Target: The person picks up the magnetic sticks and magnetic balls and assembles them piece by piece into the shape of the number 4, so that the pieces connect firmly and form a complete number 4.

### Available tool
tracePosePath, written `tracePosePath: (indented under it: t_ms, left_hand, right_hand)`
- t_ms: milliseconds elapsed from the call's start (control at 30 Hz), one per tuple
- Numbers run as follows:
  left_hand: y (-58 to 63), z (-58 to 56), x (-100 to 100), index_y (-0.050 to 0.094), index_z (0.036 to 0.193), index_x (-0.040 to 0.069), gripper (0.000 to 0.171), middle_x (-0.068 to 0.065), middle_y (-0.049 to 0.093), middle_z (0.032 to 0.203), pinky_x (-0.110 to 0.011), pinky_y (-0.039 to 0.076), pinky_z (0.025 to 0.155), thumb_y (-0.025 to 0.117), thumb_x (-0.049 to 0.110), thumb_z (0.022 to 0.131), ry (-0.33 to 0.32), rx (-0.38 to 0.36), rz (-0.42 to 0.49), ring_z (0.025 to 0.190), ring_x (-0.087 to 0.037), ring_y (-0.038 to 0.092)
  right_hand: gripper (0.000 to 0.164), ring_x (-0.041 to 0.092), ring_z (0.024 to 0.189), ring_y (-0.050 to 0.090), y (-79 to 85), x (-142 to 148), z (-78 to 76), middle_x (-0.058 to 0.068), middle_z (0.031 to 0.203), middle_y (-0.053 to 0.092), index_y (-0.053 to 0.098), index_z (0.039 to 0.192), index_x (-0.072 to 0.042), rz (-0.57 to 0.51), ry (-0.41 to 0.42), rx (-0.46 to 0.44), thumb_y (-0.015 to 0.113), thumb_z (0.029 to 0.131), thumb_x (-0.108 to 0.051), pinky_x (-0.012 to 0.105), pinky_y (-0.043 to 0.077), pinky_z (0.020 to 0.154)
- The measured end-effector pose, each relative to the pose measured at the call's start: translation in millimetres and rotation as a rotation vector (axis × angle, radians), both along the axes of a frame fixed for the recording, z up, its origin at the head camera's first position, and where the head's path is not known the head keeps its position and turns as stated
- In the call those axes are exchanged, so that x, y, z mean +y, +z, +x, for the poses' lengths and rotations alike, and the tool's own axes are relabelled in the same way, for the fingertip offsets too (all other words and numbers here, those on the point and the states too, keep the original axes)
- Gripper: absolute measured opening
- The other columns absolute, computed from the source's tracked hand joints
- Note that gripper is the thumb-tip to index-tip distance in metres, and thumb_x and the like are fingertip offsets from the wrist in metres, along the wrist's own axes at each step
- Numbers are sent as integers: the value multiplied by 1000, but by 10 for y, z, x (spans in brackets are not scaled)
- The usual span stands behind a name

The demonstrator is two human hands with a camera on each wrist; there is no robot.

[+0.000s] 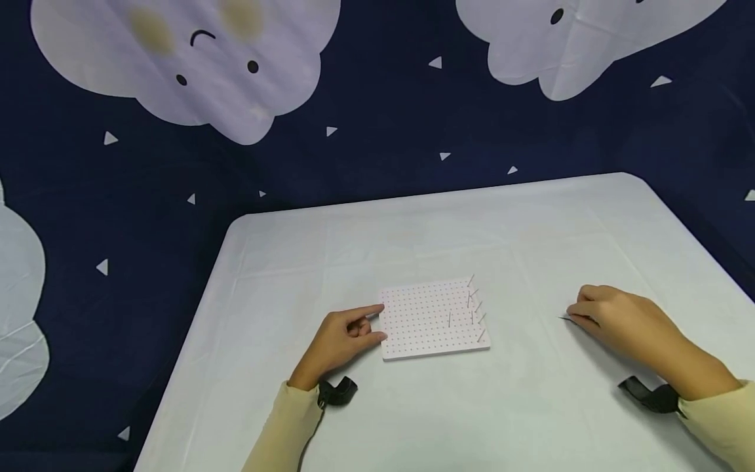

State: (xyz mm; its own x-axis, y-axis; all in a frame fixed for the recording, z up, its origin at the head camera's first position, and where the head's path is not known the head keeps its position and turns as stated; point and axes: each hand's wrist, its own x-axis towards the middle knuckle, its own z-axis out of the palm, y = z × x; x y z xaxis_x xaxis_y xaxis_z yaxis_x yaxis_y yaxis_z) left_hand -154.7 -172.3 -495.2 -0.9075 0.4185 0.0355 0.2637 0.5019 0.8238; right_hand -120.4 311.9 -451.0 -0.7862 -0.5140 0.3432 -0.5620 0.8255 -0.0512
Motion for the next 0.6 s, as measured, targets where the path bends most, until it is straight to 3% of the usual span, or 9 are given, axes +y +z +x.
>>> tracePosePath:
  t_ms: [167, 400, 600]
  left_hand:
    - [4, -5, -1, 71, 132, 21, 48, 12, 50, 68, -21, 37, 61, 84, 32, 87, 5, -8, 6, 57, -3, 35]
    - [18, -1, 5, 71, 132, 20, 48, 11, 51, 68, -21, 36, 61, 84, 32, 88, 0, -11, 17, 57, -3, 36]
    - [18, 6, 8, 70, 133, 17, 49, 10, 52, 70, -21, 36, 60, 84, 30, 88, -7, 2, 10, 58, -3, 37]
  right_hand:
    - [10, 16, 67, 52, -41, 6, 48, -2, 79, 53, 71, 76, -12, 74, 38, 52, 74, 77, -2, 38, 46, 50]
    - [29, 22, 63, 43, -64, -63, 94, 4, 74, 41, 61, 70, -3, 219, 58, 91, 77, 59, 17, 39, 42, 50]
    - [22, 26, 63, 45, -106, -162, 119, 11, 74, 44, 57, 67, 0, 290, 82, 164, 70, 63, 18, 41, 43, 49]
